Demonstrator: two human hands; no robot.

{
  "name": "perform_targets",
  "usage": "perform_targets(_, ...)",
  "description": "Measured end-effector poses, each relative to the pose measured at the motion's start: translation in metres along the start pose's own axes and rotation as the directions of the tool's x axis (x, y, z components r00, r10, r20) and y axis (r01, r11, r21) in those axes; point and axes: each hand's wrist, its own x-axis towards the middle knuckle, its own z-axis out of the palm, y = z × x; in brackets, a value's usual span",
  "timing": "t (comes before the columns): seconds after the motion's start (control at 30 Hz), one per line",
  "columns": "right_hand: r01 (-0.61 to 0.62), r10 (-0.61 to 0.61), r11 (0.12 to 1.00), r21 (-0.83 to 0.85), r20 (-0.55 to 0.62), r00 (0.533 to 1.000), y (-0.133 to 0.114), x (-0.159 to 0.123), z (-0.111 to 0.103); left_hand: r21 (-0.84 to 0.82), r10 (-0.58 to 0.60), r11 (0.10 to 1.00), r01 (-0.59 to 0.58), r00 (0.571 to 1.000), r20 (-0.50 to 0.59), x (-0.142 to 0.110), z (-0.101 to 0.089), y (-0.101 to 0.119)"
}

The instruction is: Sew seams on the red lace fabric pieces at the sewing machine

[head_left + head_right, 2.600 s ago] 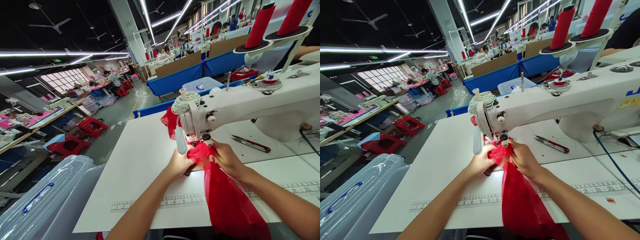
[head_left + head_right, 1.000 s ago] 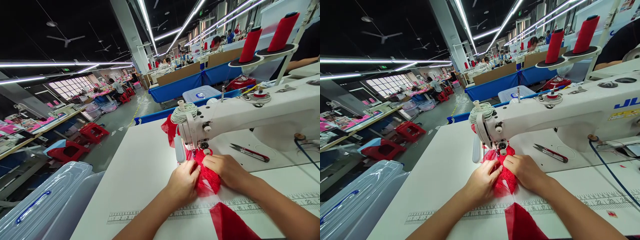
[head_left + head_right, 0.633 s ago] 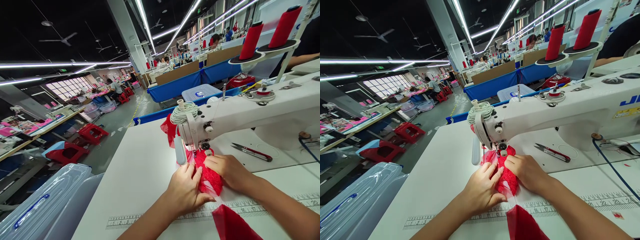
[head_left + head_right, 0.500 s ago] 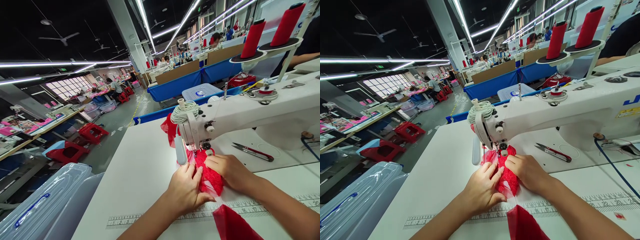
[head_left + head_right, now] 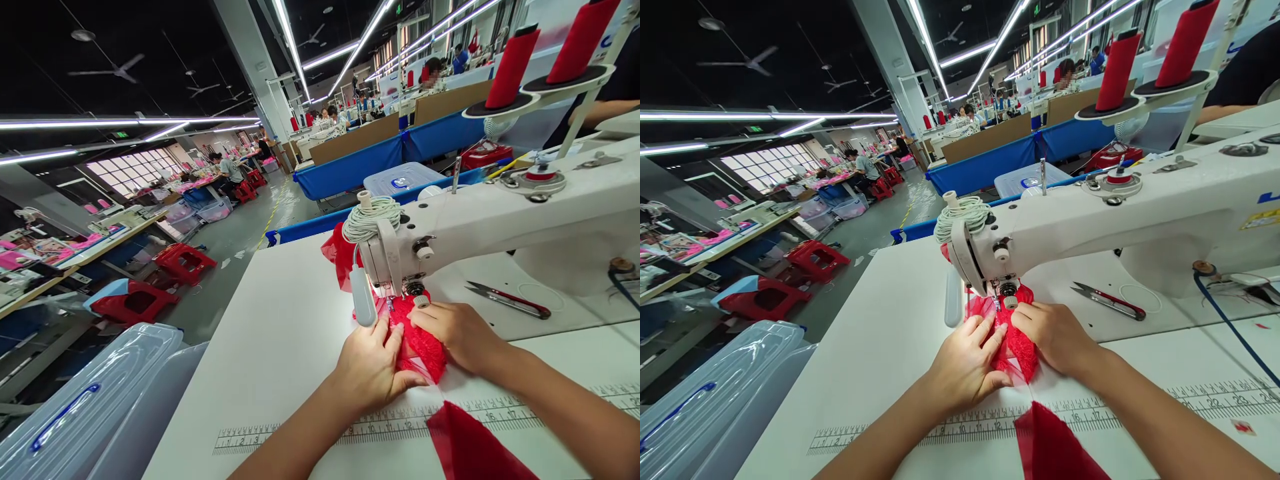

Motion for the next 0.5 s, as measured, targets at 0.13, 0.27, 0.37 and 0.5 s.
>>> perform_targets(0.13, -0.021, 0.02, 0.999, -0.029, -0.032, 0.999, 0.0005, 0.0012, 0.0024, -0.003, -0.011, 1.0, 0.011, 1.0, 0.018, -0.0002, 0.0024, -0.0036)
perform_targets(0.27, -0.034, 0.033, 0.999, -0.025, -0.034, 0.999, 0.0003, 0.0021, 0.0029, -0.026, -0.038, 0.999, 0.038, 0.999, 0.008, 0.0011, 0.0021, -0.0036)
perform_targets(0.37, -0.047, 0.047, 0.999, -0.014, -0.031, 0.998, 0.0004, 0.0019, 0.0033, -0.036, -0.032, 0.999, 0.032, 0.999, 0.004, 0.0006, 0.0025, -0.0018)
perform_targets(0.5, -0.063, 0.063, 0.998, -0.009, -0.028, 0.998, 0.0012, 0.001, 0.0046, -0.019, -0.006, 1.0, 0.006, 1.0, -0.015, -0.0026, 0.0045, -0.0005)
